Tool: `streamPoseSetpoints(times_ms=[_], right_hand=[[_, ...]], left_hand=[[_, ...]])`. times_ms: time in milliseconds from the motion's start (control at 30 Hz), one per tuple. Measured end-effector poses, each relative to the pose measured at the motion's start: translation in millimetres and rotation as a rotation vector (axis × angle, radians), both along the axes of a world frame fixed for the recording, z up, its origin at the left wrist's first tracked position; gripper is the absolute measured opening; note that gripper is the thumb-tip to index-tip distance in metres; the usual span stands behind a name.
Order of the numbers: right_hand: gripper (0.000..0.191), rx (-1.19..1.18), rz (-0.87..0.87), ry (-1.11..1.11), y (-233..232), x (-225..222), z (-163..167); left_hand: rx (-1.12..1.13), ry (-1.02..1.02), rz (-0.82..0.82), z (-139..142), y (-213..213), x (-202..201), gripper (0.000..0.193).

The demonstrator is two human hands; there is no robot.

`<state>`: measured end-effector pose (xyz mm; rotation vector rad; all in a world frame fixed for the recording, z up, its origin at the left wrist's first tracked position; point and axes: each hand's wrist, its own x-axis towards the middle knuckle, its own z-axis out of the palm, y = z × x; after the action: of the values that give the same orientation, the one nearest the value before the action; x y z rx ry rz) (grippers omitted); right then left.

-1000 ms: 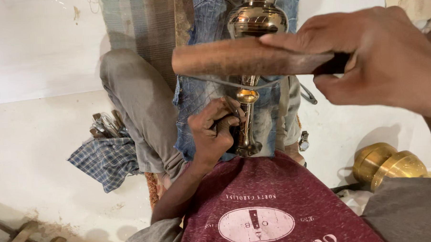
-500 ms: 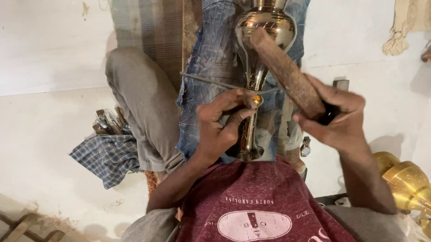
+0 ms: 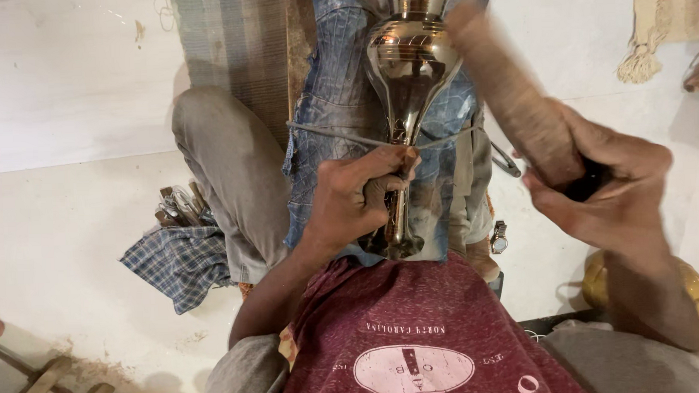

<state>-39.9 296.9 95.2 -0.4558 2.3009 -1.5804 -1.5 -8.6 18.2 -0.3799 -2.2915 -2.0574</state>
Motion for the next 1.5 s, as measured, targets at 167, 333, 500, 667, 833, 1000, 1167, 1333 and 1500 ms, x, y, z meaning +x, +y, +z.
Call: streamPoseSetpoints(times_ms=[167, 333, 500, 667, 833, 1000, 1167, 1333, 1500], right_hand=[[0.068, 0.496, 0.128, 0.135, 5.7, 2.1, 31.7], [0.073, 0.186, 0.023, 0.213, -3.5, 29.1, 30.8], [0.072, 0.281, -0.086, 0.224, -2.1, 65.9, 18.5], [0.068, 0.503, -0.189, 0.294, -0.2, 111.0, 15.3], [0.057, 0.658, -0.126, 0.560, -0.5, 130.2, 12.7], [0.054, 0.821, -0.074, 0.757, -0.9, 138.3, 11.8], [0.066, 0.476, -0.319, 0.452, -7.5, 138.7, -1.9], [0.071, 0.355, -0.381, 0.237, -16.9, 132.2, -13.2], [0.067, 0.239, -0.366, 0.201, -10.3, 120.3, -13.2]], left_hand=[[-0.126, 0.093, -0.147, -18.1, -5.2, -8.4, 0.046], [-0.195, 0.098, -0.256, -26.8, -9.6, -10.7, 0.047], [-0.193, 0.193, -0.413, -33.2, -15.0, -23.7, 0.058], [-0.141, 0.317, -0.541, -35.0, -14.5, -39.5, 0.049], [-0.156, 0.406, -0.616, -33.9, -19.7, -41.6, 0.052], [-0.102, 0.432, -0.660, -39.7, -19.5, -44.1, 0.041], [0.034, 0.360, -0.421, -40.2, -19.7, -40.1, 0.043], [-0.019, 0.299, -0.423, -32.4, -23.6, -34.0, 0.059], [-0.098, 0.297, -0.454, -28.3, -23.1, -41.0, 0.056]])
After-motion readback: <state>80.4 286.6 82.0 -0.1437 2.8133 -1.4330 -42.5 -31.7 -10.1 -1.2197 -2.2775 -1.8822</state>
